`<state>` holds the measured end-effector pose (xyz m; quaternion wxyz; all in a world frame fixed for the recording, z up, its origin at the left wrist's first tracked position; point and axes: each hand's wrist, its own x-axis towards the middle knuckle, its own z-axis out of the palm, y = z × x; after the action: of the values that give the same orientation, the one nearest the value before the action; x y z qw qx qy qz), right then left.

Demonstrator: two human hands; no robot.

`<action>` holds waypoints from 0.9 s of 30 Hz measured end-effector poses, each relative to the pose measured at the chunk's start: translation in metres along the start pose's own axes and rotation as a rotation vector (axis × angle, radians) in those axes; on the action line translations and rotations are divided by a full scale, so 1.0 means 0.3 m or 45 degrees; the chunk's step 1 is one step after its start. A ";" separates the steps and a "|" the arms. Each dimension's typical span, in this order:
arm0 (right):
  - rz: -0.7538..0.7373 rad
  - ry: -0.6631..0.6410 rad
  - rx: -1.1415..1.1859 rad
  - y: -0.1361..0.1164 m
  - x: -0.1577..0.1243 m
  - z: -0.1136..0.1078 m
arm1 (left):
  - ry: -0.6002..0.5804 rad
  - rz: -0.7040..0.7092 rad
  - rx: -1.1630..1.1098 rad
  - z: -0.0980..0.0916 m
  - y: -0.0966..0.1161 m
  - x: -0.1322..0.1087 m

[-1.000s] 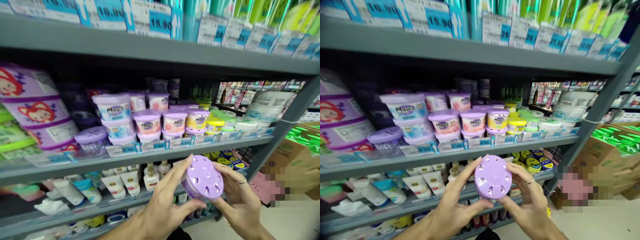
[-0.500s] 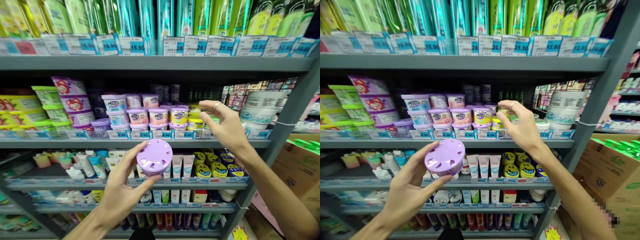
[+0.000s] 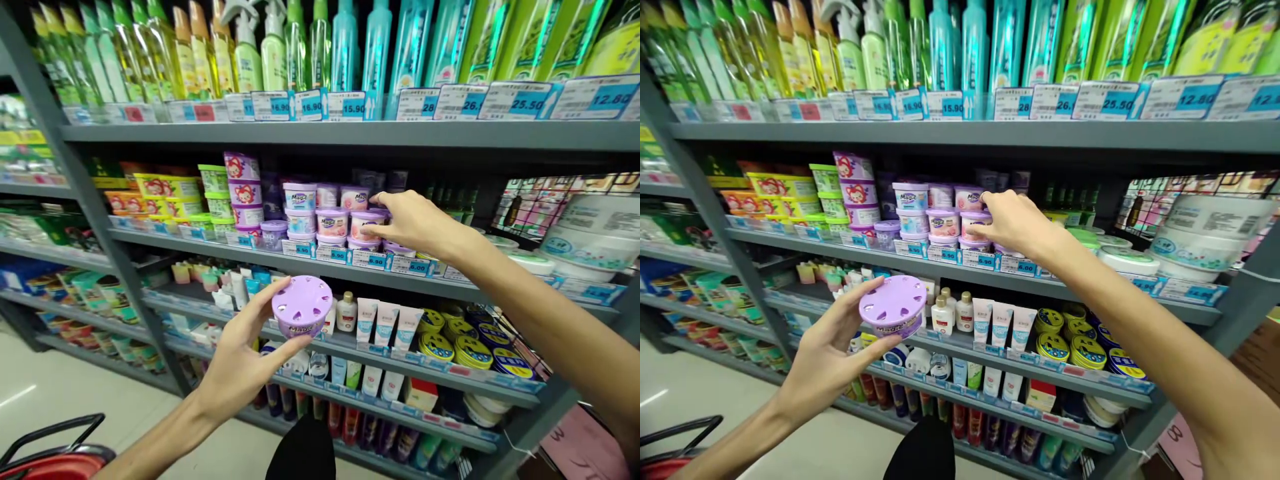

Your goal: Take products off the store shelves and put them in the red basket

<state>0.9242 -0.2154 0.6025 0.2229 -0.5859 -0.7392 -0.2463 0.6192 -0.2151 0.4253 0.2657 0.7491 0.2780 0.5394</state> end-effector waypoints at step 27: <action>0.022 0.497 0.088 -0.101 0.002 0.058 | -0.167 -0.084 -0.145 -0.080 -0.132 0.028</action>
<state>0.8938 -0.2099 0.5862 0.3843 -0.5254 -0.6847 -0.3279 0.5933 -0.1790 0.4099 0.3431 0.7570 0.2536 0.4949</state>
